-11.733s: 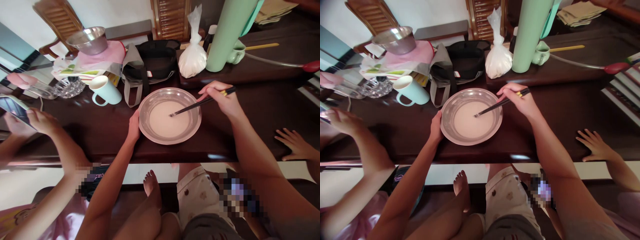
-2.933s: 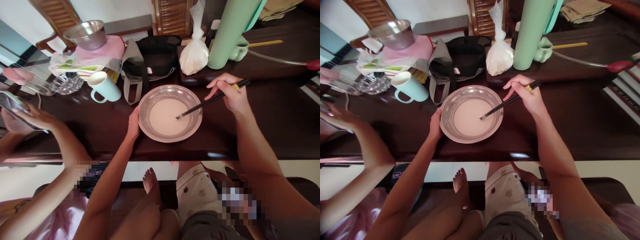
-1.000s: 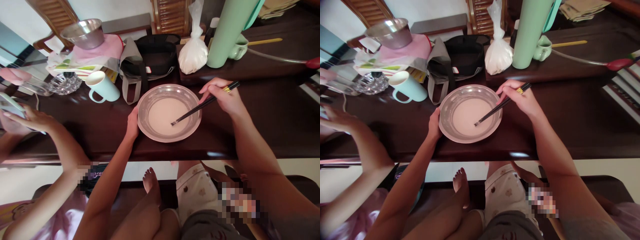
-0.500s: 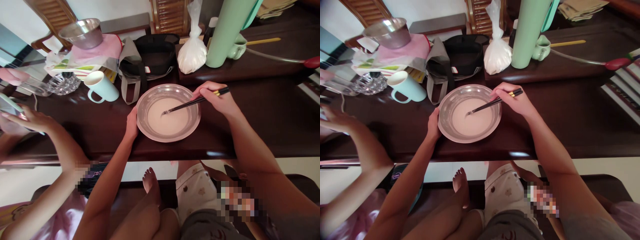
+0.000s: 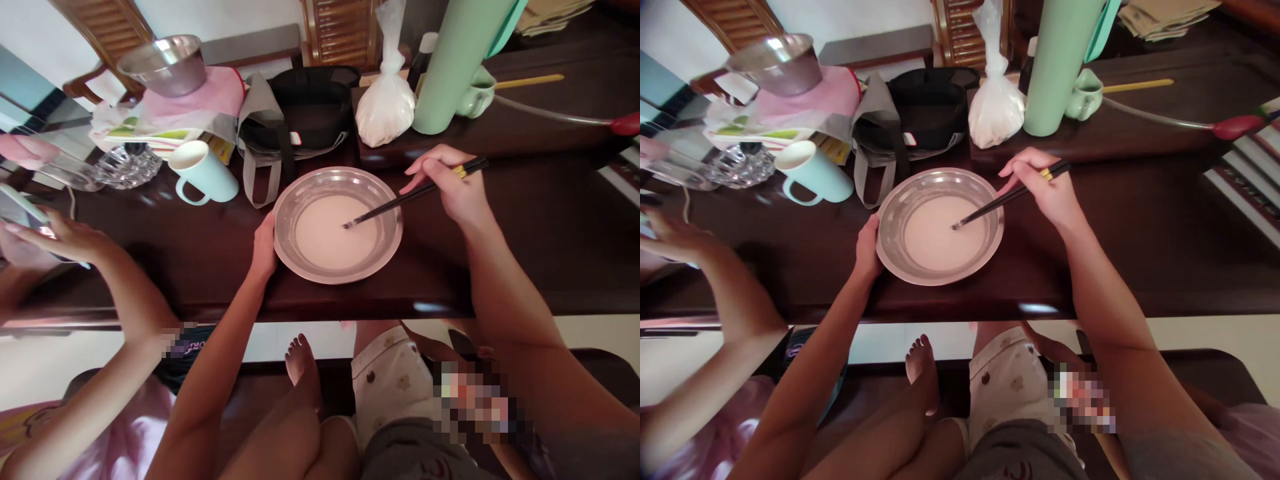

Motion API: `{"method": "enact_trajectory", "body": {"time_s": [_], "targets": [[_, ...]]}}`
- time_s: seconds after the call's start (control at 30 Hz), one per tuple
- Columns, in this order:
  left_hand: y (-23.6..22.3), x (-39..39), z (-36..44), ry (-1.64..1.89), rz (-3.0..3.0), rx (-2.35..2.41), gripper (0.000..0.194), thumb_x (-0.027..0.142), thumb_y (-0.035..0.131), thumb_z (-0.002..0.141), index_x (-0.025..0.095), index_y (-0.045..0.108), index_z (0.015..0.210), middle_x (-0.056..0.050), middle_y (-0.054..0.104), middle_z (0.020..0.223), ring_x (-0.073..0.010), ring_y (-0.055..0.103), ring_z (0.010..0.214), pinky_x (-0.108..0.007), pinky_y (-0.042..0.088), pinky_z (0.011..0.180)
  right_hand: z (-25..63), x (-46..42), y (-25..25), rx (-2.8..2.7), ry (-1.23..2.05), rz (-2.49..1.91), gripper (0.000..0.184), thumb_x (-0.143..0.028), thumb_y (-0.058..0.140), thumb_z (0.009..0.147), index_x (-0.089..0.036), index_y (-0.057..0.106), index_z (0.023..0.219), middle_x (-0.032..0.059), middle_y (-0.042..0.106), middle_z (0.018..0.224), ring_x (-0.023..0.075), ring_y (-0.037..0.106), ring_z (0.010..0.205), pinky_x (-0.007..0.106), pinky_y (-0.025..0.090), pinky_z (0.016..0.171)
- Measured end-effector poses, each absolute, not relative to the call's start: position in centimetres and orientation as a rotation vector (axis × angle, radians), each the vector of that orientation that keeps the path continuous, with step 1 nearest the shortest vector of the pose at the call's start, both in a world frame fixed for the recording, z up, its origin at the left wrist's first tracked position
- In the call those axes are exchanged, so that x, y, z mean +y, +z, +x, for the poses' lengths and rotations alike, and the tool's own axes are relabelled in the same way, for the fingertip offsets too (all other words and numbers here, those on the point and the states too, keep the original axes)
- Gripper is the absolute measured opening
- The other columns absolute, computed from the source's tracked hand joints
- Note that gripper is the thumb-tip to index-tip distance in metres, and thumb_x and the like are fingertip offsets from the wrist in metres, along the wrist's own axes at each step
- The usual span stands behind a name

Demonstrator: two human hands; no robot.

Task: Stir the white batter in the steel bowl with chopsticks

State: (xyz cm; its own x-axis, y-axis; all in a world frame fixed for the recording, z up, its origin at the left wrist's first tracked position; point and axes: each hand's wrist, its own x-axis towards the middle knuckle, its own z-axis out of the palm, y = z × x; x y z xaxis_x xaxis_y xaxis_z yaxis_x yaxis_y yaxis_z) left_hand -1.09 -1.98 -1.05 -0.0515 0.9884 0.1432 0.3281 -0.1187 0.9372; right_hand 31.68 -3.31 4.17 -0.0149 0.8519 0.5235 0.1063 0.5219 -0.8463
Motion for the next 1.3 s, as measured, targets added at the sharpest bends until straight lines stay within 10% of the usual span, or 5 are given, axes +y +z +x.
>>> {"method": "enact_trajectory", "body": {"time_s": [0.63,1.3], "targets": [[-1.4,-1.8,-1.2,1.227,1.482,1.439,0.044,0.052,0.042,0.091,0.021,0.073,0.097,-0.002,0.074,0.106,-0.024,0.06,0.116,-0.034,0.042,0.105,31.0,-3.8,4.5,-1.671,0.839,-0.973,0.019,-0.04,0.064,0.088,-0.026,0.075,0.085,0.0011,0.075,0.083,0.0182,0.072,0.081,0.032,0.056,0.075],[-0.9,-2.1,-1.0,1.2,1.473,1.456,0.047,0.053,0.04,0.091,0.021,0.072,0.103,-0.002,0.073,0.109,-0.0242,0.059,0.117,-0.033,0.043,0.105,31.8,-3.5,4.3,-1.567,0.881,-0.911,0.023,-0.042,0.061,0.09,-0.024,0.074,0.086,0.0004,0.072,0.067,0.0169,0.07,0.062,0.032,0.054,0.065]]}}
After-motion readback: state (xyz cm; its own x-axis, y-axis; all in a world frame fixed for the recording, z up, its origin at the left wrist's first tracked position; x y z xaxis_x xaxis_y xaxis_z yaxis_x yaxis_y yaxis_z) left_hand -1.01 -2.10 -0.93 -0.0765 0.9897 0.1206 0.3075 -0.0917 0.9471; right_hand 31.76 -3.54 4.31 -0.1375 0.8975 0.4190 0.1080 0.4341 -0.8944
